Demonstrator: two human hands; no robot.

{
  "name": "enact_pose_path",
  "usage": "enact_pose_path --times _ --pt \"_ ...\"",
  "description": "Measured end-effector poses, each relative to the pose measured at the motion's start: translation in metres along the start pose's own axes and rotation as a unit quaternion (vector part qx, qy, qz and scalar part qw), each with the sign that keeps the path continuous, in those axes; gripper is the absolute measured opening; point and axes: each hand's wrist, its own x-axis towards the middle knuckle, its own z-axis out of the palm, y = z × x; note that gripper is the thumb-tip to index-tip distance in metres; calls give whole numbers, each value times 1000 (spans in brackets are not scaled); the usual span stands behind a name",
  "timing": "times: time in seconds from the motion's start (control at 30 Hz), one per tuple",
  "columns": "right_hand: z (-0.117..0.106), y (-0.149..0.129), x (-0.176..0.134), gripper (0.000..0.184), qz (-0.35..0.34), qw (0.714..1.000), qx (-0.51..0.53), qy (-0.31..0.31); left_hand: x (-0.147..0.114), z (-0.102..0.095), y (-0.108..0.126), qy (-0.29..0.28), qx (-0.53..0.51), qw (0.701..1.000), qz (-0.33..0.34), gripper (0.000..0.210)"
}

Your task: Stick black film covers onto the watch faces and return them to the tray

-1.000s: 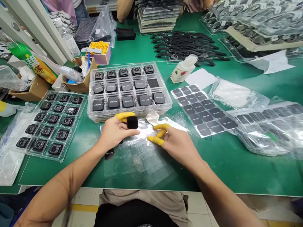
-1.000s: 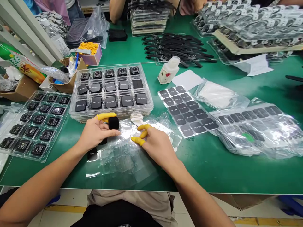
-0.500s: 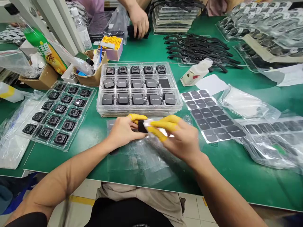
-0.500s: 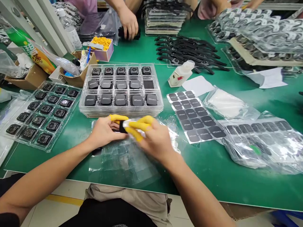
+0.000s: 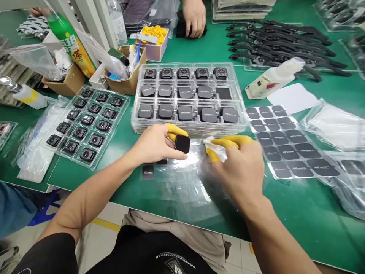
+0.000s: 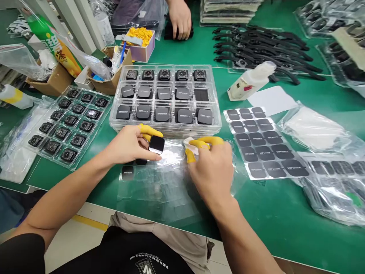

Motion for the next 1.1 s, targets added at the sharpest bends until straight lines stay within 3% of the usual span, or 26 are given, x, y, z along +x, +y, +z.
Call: enact_pose_path --times 0.1,0.17,0.27,0.43,0.57,0.7,0.8,0.87,0.93,1.0,1.1 --pt "-3 -34 -23 14 -66 996 47 30 4 -19 4 -65 -63 994 -55 53" --pt "4 -63 -35 19 -126 979 154 -45 5 -28 5 -106 -96 986 -88 49" --pt "22 -91 -40 26 -140 959 211 -126 5 -34 5 -130 -116 978 -114 46" --pt "42 -89 -32 21 -82 967 200 -138 1 -37 8 -168 -113 971 -128 46" --pt "49 -83 -29 13 -110 968 209 -87 0 -34 8 -177 -114 968 -135 42" --pt "30 -85 -30 31 -194 950 243 -15 0 -32 7 -154 -108 974 -129 36" --pt "-11 -81 -24 31 -238 900 361 -56 1 -31 7 -132 -90 980 -116 38" --pt "-37 -69 -12 29 -177 854 476 -114 0 -28 6 -121 -47 987 -96 44" --pt "-51 -50 5 16 -40 810 566 -152 -1 -20 4 -71 45 995 -45 48" --pt "-48 -29 24 7 105 789 586 -152 -1 -10 1 0 131 991 29 50" --pt "-26 -9 41 29 261 763 574 -143 -1 4 -5 58 134 983 107 51"
